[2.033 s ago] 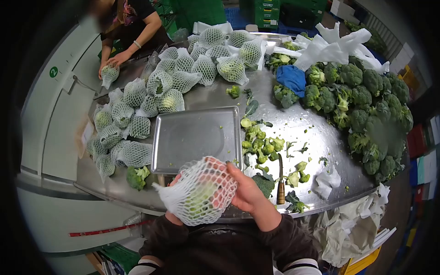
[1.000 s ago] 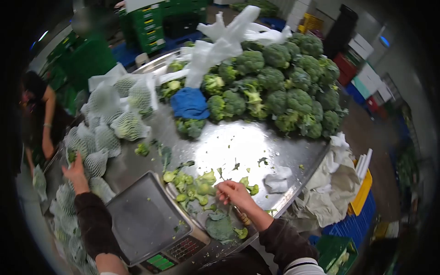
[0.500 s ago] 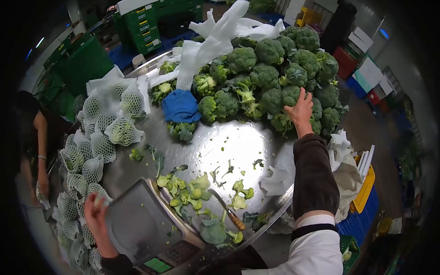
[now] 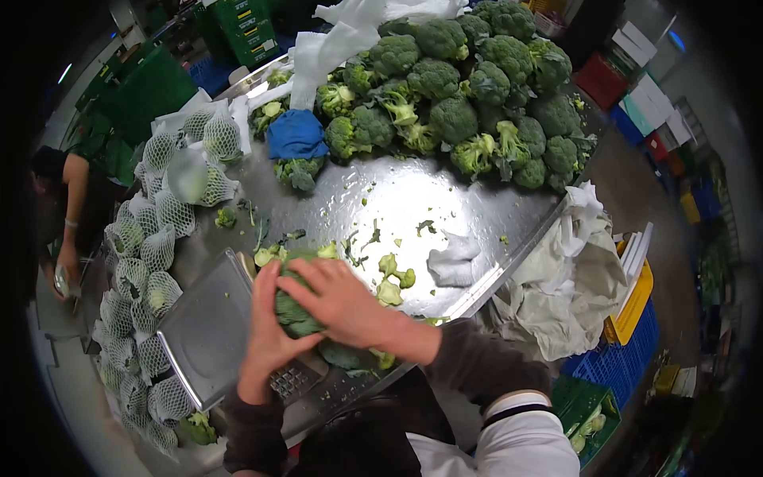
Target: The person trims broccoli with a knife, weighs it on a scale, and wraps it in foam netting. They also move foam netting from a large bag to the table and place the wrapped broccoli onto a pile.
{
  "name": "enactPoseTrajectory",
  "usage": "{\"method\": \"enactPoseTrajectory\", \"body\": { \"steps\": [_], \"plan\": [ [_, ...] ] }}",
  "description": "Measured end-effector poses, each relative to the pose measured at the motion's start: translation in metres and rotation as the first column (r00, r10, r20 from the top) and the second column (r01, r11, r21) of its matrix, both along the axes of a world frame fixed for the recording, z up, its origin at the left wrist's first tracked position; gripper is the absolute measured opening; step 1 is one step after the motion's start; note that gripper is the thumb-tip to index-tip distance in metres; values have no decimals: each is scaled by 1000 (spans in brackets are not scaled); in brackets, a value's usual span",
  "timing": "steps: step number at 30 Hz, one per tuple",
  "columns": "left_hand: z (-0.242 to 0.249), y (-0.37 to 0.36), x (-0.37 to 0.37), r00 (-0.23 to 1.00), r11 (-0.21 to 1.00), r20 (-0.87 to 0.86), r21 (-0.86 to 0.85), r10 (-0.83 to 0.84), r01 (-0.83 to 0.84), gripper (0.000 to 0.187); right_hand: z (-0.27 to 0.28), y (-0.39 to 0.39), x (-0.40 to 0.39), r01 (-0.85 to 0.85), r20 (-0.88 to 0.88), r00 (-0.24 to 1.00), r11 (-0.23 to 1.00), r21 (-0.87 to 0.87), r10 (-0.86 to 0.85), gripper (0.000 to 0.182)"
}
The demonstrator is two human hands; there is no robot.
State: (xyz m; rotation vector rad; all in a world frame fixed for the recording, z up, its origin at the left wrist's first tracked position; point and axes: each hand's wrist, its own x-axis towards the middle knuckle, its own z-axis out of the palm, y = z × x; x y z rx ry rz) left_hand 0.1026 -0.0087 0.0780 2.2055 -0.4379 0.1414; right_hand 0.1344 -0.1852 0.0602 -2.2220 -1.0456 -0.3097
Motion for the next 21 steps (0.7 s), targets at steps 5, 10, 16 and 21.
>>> {"method": "enactPoseTrajectory", "body": {
  "steps": [5, 10, 16, 21],
  "plan": [
    [-19, 48, -42, 980, 984, -94, 48, 175, -172, 87, 34, -17, -13, -75, -347, 934, 997, 36, 83, 81],
    [-35, 96, -74, 845, 850, 99, -21, 526, -527, 85, -44, -143, 20, 646, -111, 741, 748, -151, -662, 73],
    [-47, 131, -79, 702, 691, 147, 125, 696, -712, 89, -98, -203, 3, 649, -450, 503, 666, -367, -738, 51],
    [-27, 80, -75, 769, 788, 174, -145, 615, -598, 94, -38, -125, -14, 570, -467, 755, 813, 119, -461, 32]
  ]
}}
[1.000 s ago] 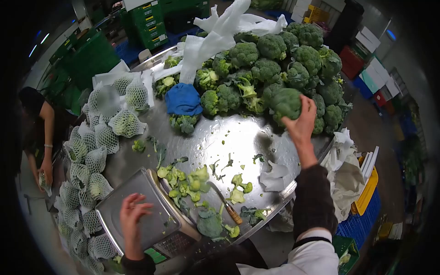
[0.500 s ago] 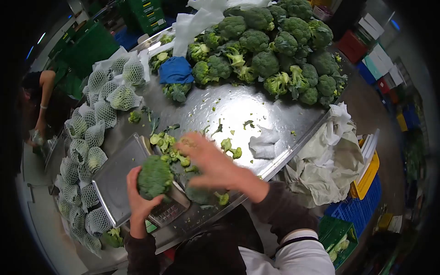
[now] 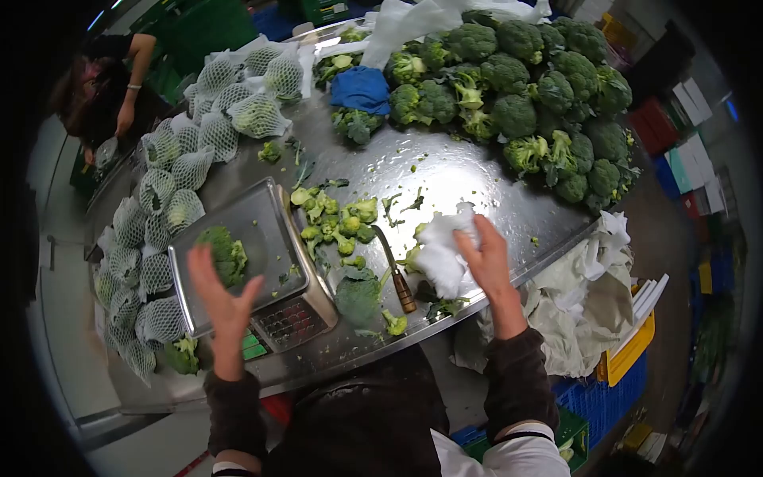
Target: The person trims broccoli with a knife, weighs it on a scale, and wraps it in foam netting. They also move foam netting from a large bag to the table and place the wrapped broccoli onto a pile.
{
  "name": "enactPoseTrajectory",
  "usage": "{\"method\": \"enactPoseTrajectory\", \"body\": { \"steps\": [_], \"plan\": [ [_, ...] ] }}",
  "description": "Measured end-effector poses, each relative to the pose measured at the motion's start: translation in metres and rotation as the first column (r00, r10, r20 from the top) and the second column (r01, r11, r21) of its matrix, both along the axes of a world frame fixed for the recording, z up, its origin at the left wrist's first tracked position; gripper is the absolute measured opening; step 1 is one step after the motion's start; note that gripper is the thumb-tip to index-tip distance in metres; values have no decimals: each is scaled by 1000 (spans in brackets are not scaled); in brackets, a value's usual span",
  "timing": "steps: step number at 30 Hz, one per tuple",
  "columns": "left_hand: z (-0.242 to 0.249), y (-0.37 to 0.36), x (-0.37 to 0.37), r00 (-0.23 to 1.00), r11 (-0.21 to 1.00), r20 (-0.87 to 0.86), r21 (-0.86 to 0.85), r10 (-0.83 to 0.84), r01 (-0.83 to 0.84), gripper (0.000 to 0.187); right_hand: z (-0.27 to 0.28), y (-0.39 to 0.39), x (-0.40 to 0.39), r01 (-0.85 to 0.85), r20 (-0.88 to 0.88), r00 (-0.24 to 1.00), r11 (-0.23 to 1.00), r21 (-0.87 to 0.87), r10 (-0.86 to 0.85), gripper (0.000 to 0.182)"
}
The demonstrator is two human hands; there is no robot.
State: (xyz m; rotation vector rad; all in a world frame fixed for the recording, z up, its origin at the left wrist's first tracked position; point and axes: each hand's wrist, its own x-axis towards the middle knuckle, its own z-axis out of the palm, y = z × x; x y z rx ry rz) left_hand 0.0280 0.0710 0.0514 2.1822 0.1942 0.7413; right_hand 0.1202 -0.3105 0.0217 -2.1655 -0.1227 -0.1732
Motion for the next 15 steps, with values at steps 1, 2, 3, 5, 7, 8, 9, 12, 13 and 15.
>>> {"method": "enactPoseTrajectory", "body": {
  "steps": [1, 2, 3, 5, 7, 8, 9, 12, 13, 15],
  "plan": [
    [5, -18, 2, 994, 989, -76, 119, -74, 83, 87, 12, 21, -4, -99, -96, 988, 976, 194, 120, 30],
    [9, -37, 4, 978, 959, -159, 228, -136, 170, 80, 21, 39, -8, -216, -96, 967, 957, 192, 237, 29],
    [11, -58, 10, 933, 944, -200, 79, -301, 321, 75, 27, 55, -11, -331, -96, 931, 925, 187, 353, 28],
    [2, -93, 19, 825, 847, -213, -237, -523, 475, 53, 33, 88, -17, -472, 95, 881, 874, 116, 463, 29],
    [-13, -103, 25, 807, 617, -128, -716, -576, 327, 33, 41, 97, -18, -515, 12, 857, 857, 34, 515, 31],
    [-18, -98, 27, 794, 566, -181, -791, -580, 233, 25, 36, 96, -16, -497, 54, 868, 866, 62, 494, 32],
    [-22, -94, 28, 774, 509, -231, -850, -590, 135, 17, 33, 94, -13, -477, 97, 878, 874, 93, 469, 33],
    [-33, -101, 21, 855, 499, -188, -862, -483, 92, 12, 31, 80, -15, -456, -48, 885, 884, 108, 462, 30],
    [-36, -102, 18, 867, 512, -201, -856, -455, 71, 13, 26, 76, -15, -441, -58, 894, 895, 64, 444, 28],
    [-49, -106, 10, 881, 508, -176, -858, -440, 82, 17, 20, 67, -11, -421, -29, 904, 900, 107, 427, 23]
  ]
}}
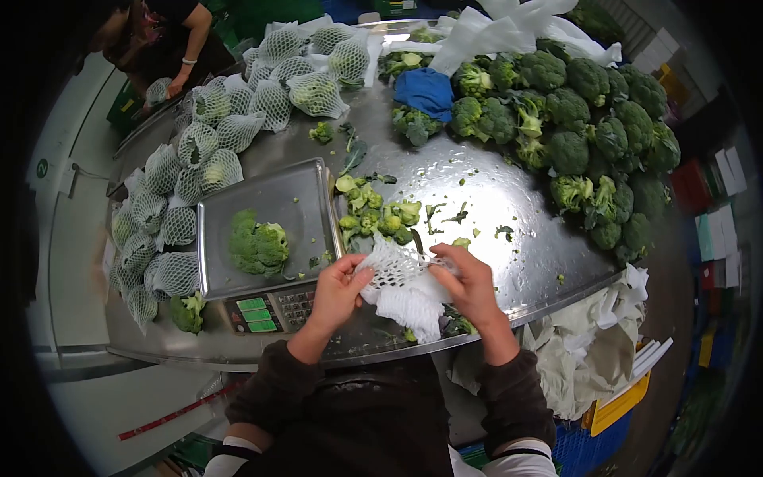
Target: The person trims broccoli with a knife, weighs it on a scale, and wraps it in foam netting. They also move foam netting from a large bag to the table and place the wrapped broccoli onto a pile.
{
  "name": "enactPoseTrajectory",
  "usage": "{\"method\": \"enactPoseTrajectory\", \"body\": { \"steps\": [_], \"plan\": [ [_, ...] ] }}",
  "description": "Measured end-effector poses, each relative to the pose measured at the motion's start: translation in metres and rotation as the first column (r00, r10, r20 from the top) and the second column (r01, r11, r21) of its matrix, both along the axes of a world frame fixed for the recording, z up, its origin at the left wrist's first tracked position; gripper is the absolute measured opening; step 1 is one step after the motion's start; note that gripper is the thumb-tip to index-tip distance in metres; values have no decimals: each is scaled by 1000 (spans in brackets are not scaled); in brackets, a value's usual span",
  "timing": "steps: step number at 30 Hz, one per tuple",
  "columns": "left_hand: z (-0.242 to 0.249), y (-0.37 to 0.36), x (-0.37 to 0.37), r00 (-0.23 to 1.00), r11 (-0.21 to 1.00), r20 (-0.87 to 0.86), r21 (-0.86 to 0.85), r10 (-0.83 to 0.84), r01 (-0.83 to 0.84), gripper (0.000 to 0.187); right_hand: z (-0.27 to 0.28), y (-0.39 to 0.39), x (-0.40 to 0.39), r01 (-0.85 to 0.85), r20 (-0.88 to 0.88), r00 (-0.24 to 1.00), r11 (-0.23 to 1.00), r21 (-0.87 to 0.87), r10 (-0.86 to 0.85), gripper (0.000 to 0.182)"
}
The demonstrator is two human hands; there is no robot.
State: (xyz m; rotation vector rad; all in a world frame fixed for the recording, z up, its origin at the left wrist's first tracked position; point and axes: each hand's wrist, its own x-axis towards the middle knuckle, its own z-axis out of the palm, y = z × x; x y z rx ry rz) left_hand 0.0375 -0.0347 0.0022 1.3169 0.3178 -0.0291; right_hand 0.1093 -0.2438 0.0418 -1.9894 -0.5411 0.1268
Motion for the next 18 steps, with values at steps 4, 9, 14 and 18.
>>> {"method": "enactPoseTrajectory", "body": {
  "steps": [4, 9, 14, 18],
  "plan": [
    [-12, 2, -3, 999, 998, 10, 32, 48, -48, 29, -7, -33, 18, 19, -169, 985, 1000, 5, -18, 20],
    [-17, 17, -11, 981, 994, 168, -53, 99, -91, 22, -29, -77, 48, 143, 140, 986, 893, -426, -91, 33],
    [-13, 4, -12, 982, 997, 180, -40, -54, 62, 23, 7, -8, 23, -47, -23, 999, 999, -8, 46, 54],
    [3, -3, -12, 987, 993, 108, -24, -116, 119, 24, 22, 31, 7, -227, -226, 944, 970, 93, 242, 36]
  ]
}}
